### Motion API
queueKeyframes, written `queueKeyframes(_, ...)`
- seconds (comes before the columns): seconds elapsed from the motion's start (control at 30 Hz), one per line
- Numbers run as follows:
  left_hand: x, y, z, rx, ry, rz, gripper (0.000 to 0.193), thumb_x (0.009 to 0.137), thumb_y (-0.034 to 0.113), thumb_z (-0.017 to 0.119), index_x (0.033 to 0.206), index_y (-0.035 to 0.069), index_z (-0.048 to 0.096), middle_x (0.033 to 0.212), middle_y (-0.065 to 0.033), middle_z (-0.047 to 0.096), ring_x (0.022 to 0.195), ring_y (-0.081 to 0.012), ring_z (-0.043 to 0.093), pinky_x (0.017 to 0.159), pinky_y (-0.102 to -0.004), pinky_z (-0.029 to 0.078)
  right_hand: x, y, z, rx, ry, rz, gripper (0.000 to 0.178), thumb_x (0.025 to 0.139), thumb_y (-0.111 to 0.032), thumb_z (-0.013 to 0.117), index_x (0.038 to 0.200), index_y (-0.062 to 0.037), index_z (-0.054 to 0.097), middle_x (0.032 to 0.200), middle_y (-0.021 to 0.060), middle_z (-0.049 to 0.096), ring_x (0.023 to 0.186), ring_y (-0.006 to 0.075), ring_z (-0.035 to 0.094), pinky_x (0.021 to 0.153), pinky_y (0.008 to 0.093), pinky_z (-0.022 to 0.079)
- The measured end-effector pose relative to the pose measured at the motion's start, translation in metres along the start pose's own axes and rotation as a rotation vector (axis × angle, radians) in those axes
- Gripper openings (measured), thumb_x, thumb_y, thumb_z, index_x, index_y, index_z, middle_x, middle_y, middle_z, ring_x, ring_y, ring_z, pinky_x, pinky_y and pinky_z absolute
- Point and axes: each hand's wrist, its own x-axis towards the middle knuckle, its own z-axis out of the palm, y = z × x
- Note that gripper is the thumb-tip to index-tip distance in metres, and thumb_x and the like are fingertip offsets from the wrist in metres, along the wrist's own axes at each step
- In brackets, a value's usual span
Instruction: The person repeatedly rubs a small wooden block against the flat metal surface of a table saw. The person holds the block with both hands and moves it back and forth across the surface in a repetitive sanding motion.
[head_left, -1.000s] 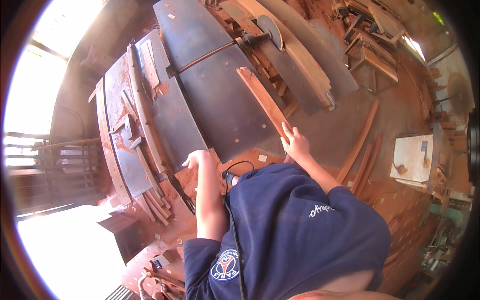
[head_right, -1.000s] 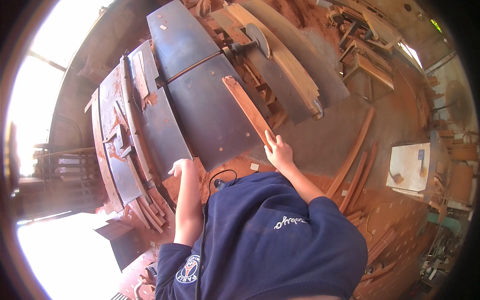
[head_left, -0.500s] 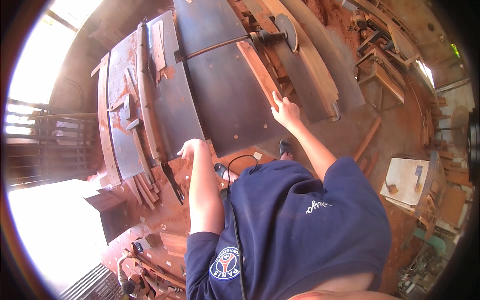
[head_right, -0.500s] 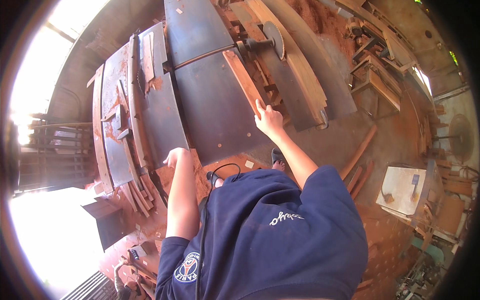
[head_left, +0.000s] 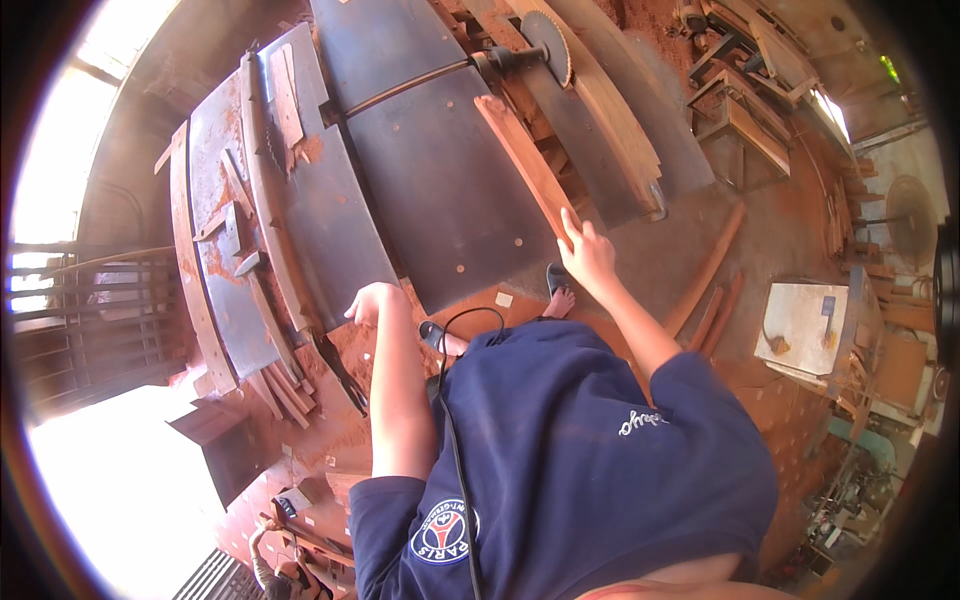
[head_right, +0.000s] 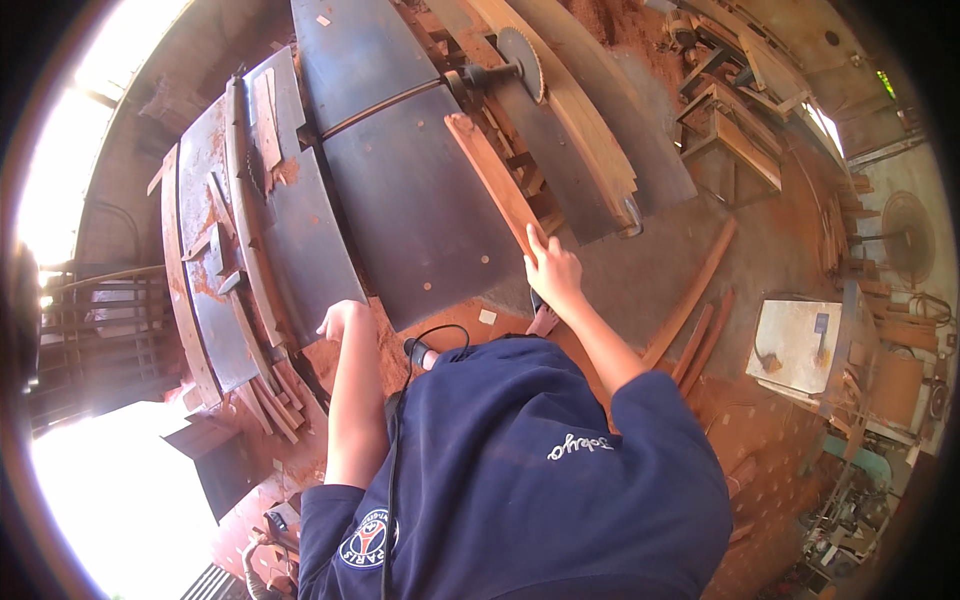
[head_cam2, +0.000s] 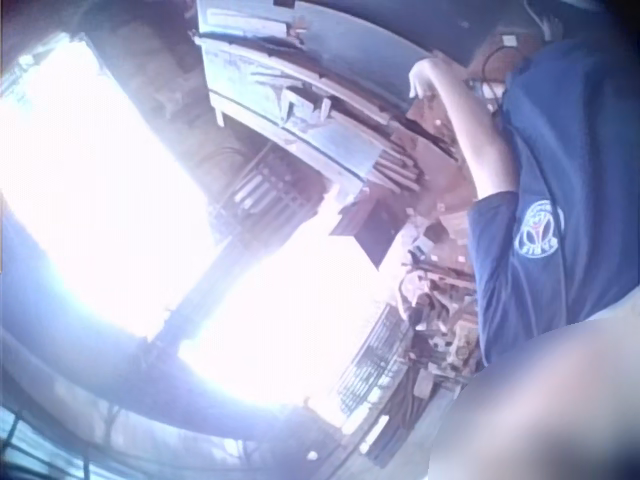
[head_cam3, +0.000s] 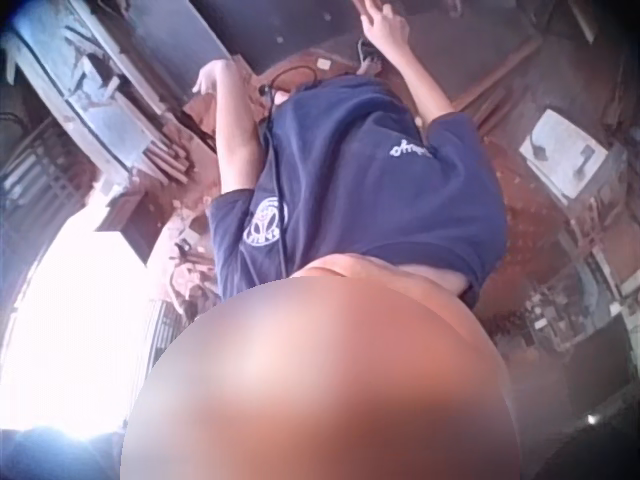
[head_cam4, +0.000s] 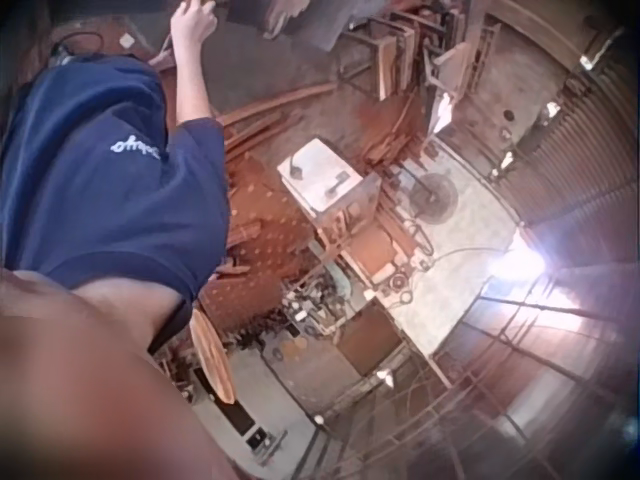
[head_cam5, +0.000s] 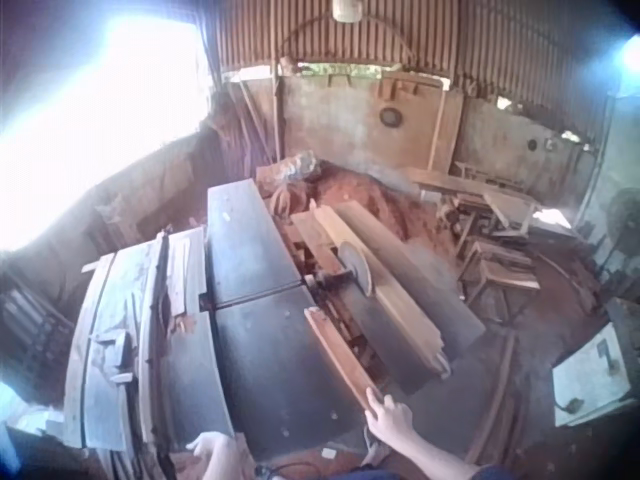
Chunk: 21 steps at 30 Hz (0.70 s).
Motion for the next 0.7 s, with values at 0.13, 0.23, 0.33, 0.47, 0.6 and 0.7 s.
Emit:
queueKeyframes(0.13,0.004,-0.004,0.013,0.021,0.007,-0.004,0.068,0.11,0.042,0.023,0.1,-0.006,0.07,0.098,-0.0276,0.074,0.095,-0.0462,0.072,0.08,-0.0557,0.061,0.09,-0.021,0.021,0.018,0.036,0.036,0.07,0.092,-0.033,0.068,0.156,-0.0208,0.044,0.095,0.0182,0.063,0.073,0.0363,0.07,0.067,0.0468,0.059)
queueKeyframes(0.23,0.004,0.002,0.004,0.038,-0.008,-0.018,0.068,0.11,0.043,0.023,0.1,-0.006,0.069,0.097,-0.0275,0.074,0.095,-0.0462,0.072,0.079,-0.0555,0.061,0.105,-0.035,0.028,0.059,0.027,0.037,0.069,0.092,-0.033,0.068,0.156,-0.0205,0.044,0.096,0.019,0.063,0.075,0.0371,0.071,0.068,0.0476,0.059)
queueKeyframes(0.33,0.007,0.001,-0.001,-0.027,-0.041,-0.008,0.067,0.11,0.044,0.023,0.109,-0.007,0.066,0.103,-0.0293,0.073,0.101,-0.0467,0.071,0.084,-0.0565,0.06,0.086,-0.035,0.024,0.083,0.005,0.017,0.069,0.091,-0.033,0.068,0.155,-0.0207,0.045,0.097,0.0193,0.063,0.075,0.0373,0.071,0.068,0.0476,0.059)
queueKeyframes(0.47,0.008,-0.005,-0.002,-0.043,-0.082,-0.009,0.067,0.11,0.043,0.022,0.112,-0.008,0.065,0.107,-0.0297,0.072,0.103,-0.0485,0.069,0.088,-0.0571,0.06,0.008,-0.016,0.004,0.094,-0.016,-0.005,0.071,0.089,-0.031,0.07,0.155,-0.0228,0.045,0.096,0.0179,0.063,0.074,0.0373,0.07,0.066,0.0472,0.059)
queueKeyframes(0.6,0.009,-0.01,0.003,-0.057,-0.029,0.03,0.069,0.11,0.042,0.021,0.106,-0.009,0.067,0.106,-0.0294,0.072,0.101,-0.0493,0.069,0.086,-0.0566,0.06,-0.065,0.003,-0.007,0.128,-0.066,-0.005,0.071,0.088,-0.032,0.072,0.154,-0.0254,0.048,0.09,0.0147,0.06,0.07,0.037,0.068,0.064,0.0472,0.058)
queueKeyframes(0.7,0.002,-0.008,-0.001,0.025,-0.045,0.009,0.069,0.11,0.041,0.021,0.103,-0.009,0.068,0.103,-0.0291,0.073,0.098,-0.049,0.07,0.084,-0.056,0.06,-0.082,0.012,-0.005,0.125,-0.059,-0.019,0.07,0.088,-0.033,0.072,0.154,-0.0262,0.048,0.088,0.0142,0.059,0.068,0.0361,0.068,0.063,0.0477,0.058)
